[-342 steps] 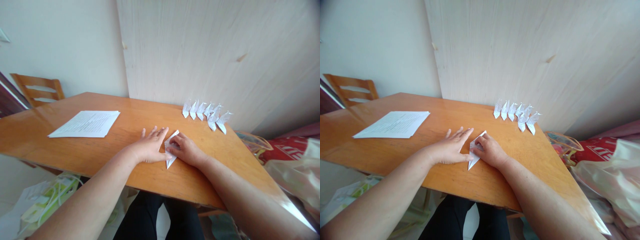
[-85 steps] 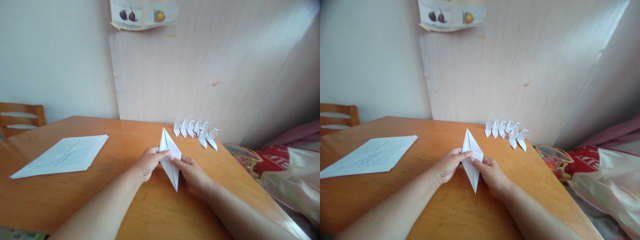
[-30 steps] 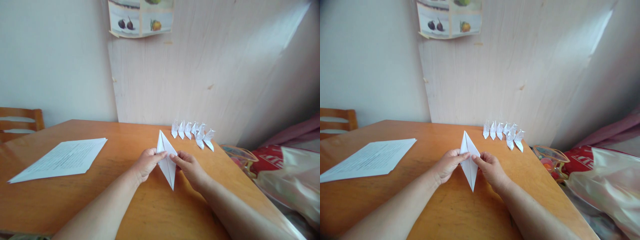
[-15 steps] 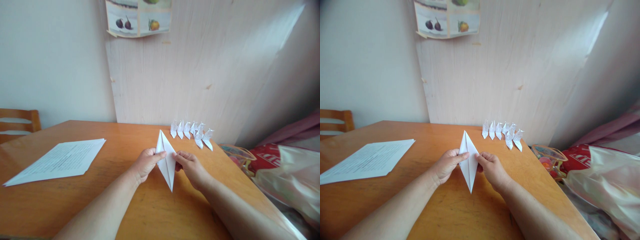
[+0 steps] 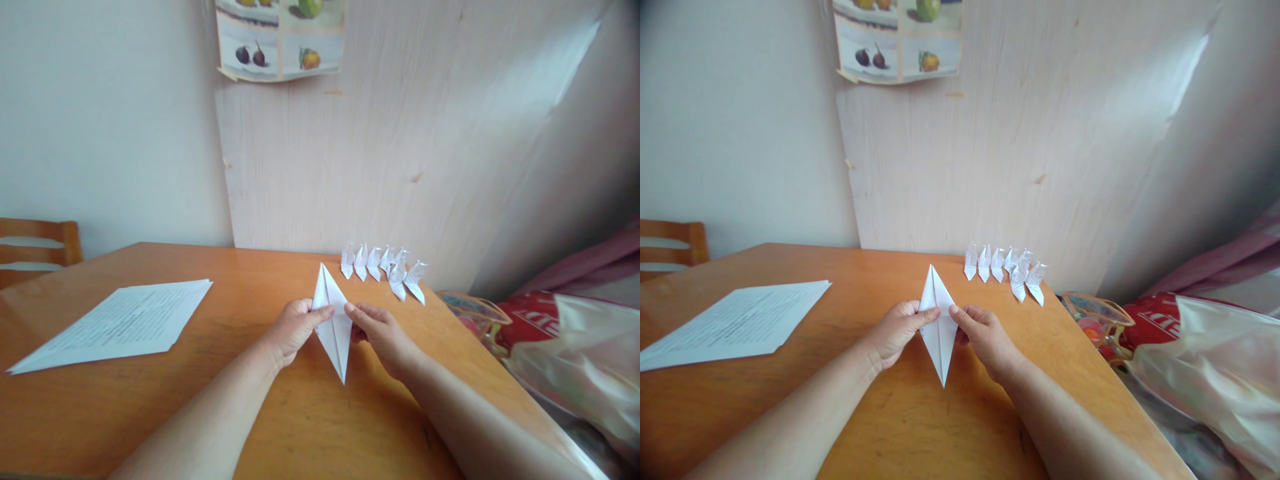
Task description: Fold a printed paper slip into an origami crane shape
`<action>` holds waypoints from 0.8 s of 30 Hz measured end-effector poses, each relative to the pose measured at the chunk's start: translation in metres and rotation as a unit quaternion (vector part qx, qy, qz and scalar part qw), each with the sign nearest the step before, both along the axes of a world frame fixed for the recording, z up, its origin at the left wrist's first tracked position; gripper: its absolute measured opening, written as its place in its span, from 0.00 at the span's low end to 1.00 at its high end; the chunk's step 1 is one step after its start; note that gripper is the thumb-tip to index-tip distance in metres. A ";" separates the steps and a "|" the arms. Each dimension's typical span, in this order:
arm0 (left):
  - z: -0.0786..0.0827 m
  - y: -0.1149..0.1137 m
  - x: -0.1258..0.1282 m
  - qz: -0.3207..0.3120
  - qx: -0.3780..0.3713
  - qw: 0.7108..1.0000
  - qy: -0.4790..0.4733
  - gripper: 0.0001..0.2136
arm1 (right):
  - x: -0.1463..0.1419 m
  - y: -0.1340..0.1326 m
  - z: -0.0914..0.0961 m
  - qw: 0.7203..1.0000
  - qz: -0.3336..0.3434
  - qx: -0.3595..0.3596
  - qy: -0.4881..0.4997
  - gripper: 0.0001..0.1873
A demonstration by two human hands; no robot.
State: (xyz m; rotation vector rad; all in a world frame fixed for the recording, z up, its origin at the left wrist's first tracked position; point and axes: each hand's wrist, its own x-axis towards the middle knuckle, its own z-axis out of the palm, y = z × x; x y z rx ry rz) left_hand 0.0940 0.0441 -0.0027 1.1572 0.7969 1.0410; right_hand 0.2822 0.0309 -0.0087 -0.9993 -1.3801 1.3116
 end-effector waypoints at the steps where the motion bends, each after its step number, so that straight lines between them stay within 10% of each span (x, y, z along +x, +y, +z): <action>1: 0.000 0.000 0.000 0.001 -0.002 1.000 0.001 0.17 | -0.001 0.000 -0.002 1.000 0.008 0.002 -0.005 0.25; 24: -0.009 0.008 0.003 0.017 0.008 1.000 0.003 0.20 | -0.012 -0.003 -0.008 0.996 0.039 -0.044 0.066 0.22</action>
